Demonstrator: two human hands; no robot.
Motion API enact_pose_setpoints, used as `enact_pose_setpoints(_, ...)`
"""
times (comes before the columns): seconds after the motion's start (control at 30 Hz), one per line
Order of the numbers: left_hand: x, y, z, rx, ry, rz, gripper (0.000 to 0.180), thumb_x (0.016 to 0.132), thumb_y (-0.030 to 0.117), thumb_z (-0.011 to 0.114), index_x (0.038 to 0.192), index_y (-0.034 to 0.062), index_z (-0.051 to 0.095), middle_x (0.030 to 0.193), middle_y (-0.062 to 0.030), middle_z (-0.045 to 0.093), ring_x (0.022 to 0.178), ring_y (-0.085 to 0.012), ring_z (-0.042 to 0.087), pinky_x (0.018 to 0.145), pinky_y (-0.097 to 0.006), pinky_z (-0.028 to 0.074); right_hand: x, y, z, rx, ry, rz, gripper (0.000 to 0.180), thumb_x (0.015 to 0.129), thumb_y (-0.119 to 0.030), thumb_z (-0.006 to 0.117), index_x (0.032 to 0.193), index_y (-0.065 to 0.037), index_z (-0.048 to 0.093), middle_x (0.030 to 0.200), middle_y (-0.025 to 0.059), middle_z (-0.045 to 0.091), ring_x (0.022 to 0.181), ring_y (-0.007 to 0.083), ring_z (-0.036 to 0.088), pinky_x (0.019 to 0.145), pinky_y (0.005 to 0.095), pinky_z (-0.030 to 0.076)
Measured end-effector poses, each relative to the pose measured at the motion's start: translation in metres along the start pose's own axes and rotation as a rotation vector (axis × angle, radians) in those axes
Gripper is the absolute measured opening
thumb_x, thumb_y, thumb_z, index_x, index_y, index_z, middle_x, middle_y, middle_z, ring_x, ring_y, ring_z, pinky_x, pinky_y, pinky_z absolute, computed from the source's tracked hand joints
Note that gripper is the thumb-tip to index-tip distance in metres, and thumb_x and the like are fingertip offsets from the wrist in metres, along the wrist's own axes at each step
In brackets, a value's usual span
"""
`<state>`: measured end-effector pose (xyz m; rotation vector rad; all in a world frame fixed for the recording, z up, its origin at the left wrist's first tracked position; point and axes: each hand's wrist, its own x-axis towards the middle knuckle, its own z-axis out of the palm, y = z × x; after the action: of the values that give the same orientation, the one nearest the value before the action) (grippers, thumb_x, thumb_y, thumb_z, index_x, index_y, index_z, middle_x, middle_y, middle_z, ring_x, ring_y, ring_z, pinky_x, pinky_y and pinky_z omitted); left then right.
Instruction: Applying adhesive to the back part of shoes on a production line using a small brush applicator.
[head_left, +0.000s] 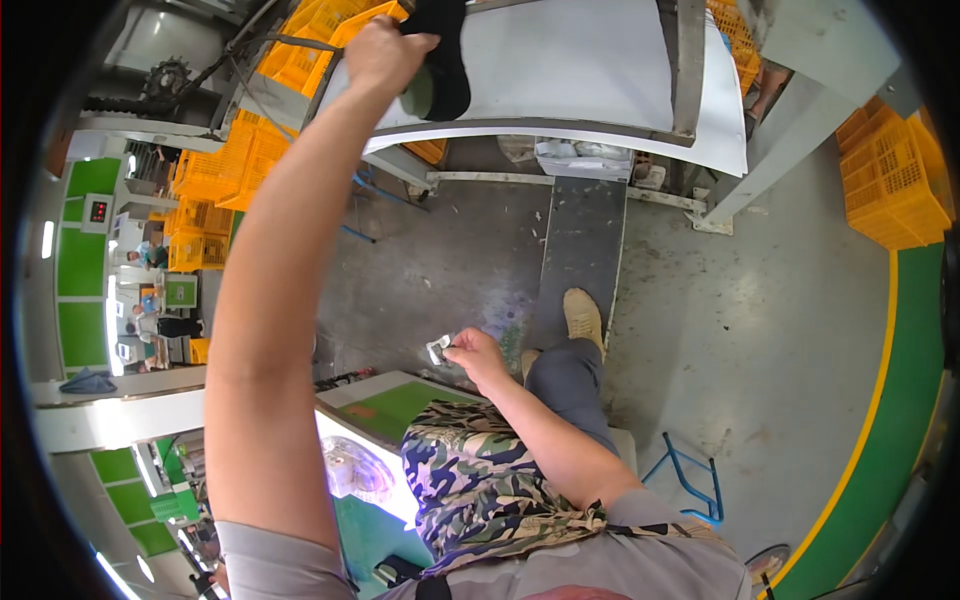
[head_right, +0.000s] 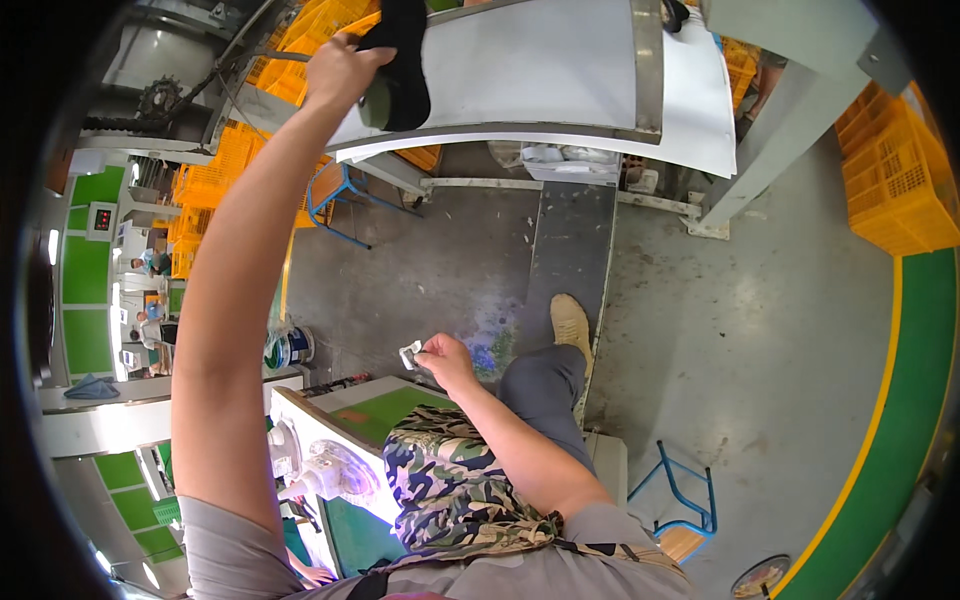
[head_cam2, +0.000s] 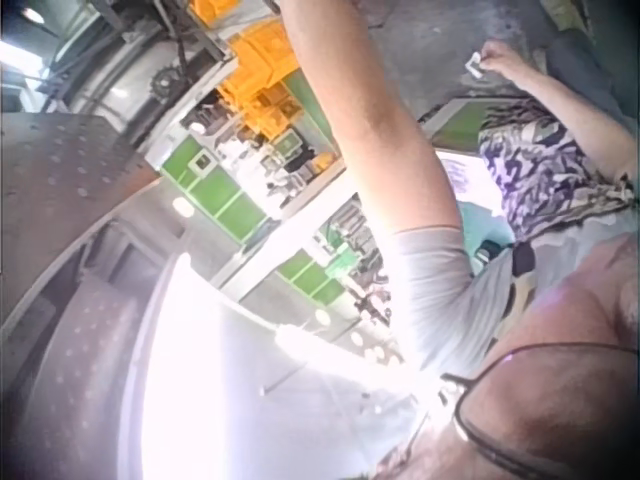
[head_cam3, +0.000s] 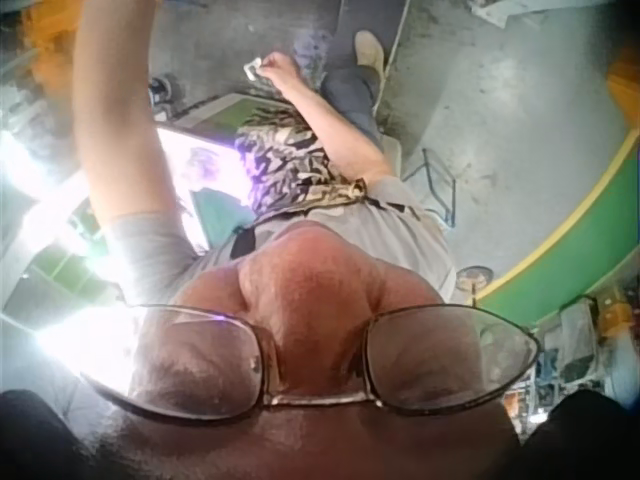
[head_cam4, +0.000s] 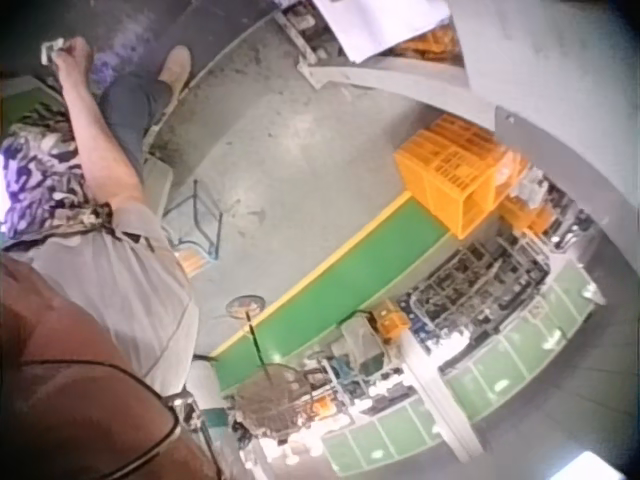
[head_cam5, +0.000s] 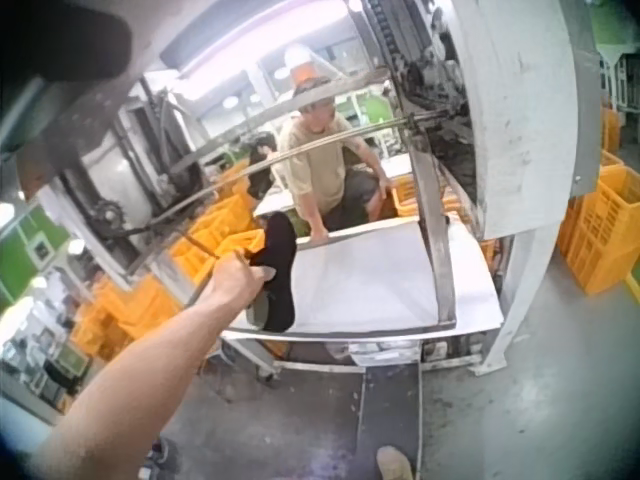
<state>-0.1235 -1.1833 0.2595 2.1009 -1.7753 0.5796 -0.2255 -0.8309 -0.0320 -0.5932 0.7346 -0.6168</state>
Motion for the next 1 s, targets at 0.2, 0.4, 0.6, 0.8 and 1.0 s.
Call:
enact_pose_setpoints(0.2, -0.063, 0.038, 0.047, -0.28, -0.236, 0.03, 0.05, 0.079, 0.019, 0.07, 0.121, -0.002, 0.053, 0.112, -0.0256, 0.063, 0.108, -0.0418, 0.059, 0.094, -0.045, 0.047, -0.001, 0.005, 0.003, -0.016, 0.015, 0.007, 0.014, 0.079, -0.002, 0.071, 0.085, -0.003, 0.059, 0.077, 0.0023, 0.062, 0.069, 0.0098, 0.056, 0.063, 0.0257, 0.045)
enact_pose_setpoints(0.4, -0.248, 0.004, -0.053, -0.754, -0.266, -0.089, 0.073, 0.075, 0.018, 0.08, 0.138, 0.0008, 0.047, 0.123, -0.0179, 0.061, 0.113, -0.0257, 0.061, 0.099, -0.037, 0.047, -0.002, 0.001, 0.012, -0.098, 0.023, 0.098, 0.017, 0.074, -0.007, 0.072, 0.088, -0.004, 0.063, 0.08, 0.0044, 0.064, 0.073, 0.0132, 0.059, 0.067, 0.0301, 0.048)
enact_pose_setpoints(0.6, -0.532, -0.069, -0.189, -0.707, -0.359, -0.59, 0.058, 0.079, 0.011, 0.075, 0.132, 0.0017, 0.053, 0.12, -0.0137, 0.064, 0.111, -0.021, 0.062, 0.097, -0.034, 0.047, 0.022, 0.019, 0.0, -0.145, -0.025, 0.066, 0.02, 0.076, -0.009, 0.07, 0.095, -0.005, 0.063, 0.079, 0.0037, 0.062, 0.068, 0.0131, 0.058, 0.058, 0.0276, 0.046)
enact_pose_setpoints(0.8, -0.861, -0.14, -0.304, -0.057, -0.519, -1.279, 0.063, 0.07, 0.029, 0.08, 0.125, 0.0053, 0.06, 0.115, -0.0164, 0.067, 0.098, -0.0305, 0.067, 0.087, -0.039, 0.054, 0.028, 0.045, -0.026, -0.182, 0.002, 0.133, 0.024, 0.081, -0.009, 0.072, 0.103, -0.006, 0.062, 0.083, 0.0054, 0.065, 0.074, 0.016, 0.063, 0.06, 0.0286, 0.047)
enact_pose_setpoints(1.0, -1.059, -0.126, -0.355, 0.288, -0.377, -1.77, 0.079, 0.064, 0.032, 0.084, 0.131, 0.0026, 0.053, 0.133, -0.0183, 0.055, 0.123, -0.0325, 0.053, 0.104, -0.04, 0.044, 0.004, 0.055, -0.022, -0.264, -0.041, 0.192, 0.017, 0.084, -0.01, 0.071, 0.098, -0.009, 0.061, 0.087, 0.0047, 0.066, 0.075, 0.0169, 0.063, 0.064, 0.0303, 0.048)
